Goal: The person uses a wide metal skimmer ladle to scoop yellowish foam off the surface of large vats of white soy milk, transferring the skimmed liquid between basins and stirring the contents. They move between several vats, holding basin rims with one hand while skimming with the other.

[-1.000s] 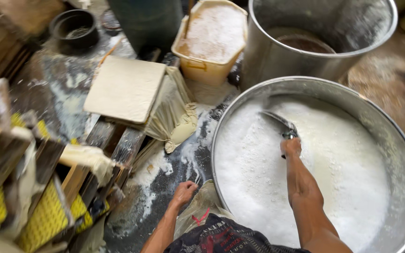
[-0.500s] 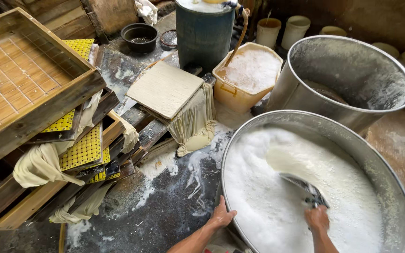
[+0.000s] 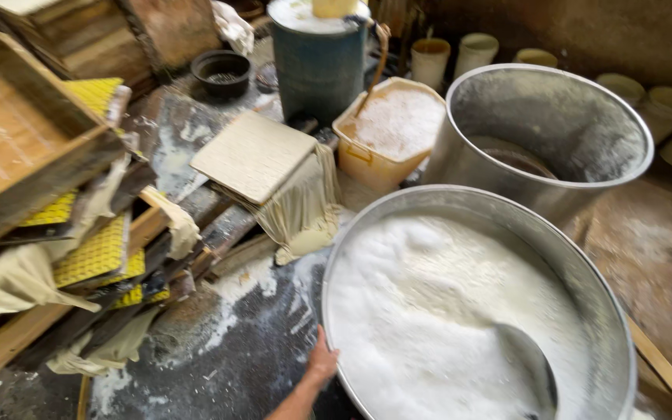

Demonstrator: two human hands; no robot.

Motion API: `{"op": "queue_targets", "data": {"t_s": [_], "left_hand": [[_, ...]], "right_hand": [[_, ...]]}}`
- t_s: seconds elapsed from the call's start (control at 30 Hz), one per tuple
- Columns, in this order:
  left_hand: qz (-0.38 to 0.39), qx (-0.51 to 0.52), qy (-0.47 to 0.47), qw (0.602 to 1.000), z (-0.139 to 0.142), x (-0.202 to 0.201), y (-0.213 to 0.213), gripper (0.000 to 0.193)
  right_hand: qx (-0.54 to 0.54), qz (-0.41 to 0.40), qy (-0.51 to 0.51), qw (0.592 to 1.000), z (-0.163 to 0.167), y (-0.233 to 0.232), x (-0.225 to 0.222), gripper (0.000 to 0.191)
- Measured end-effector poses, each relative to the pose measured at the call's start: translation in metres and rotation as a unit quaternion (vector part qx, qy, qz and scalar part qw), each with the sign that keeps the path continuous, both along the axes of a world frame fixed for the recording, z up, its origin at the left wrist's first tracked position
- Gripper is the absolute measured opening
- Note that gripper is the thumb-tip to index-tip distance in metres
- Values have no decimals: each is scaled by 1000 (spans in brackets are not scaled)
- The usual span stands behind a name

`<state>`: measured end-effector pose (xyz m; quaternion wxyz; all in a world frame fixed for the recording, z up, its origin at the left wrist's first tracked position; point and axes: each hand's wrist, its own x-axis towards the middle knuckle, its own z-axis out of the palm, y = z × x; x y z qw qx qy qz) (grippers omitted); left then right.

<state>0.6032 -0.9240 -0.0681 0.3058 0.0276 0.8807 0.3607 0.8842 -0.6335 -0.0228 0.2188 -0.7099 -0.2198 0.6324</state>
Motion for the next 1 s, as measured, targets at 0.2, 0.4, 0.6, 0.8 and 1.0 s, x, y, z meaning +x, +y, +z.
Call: {"op": "queue_targets", "data": {"t_s": [0.2, 0.4, 0.6, 0.8, 1.0], "left_hand": [[18, -9, 36, 999, 18, 12, 11, 99], [90, -67, -106, 988, 57, 16, 33, 93], [48, -85, -12, 995, 62, 8, 45, 95], [50, -137, -28, 989, 66, 8, 55, 94], [52, -150, -10, 987, 79, 26, 53, 93]], "right_hand": [[-61, -30, 144, 987, -20, 35, -21, 9], [-96, 28, 125, 987, 11, 88, -112, 22], [40, 258, 45, 964, 32, 125, -205, 26], [195, 526, -136, 816, 42, 123, -267, 31], [310, 582, -250, 708, 58, 80, -253, 63]]}}
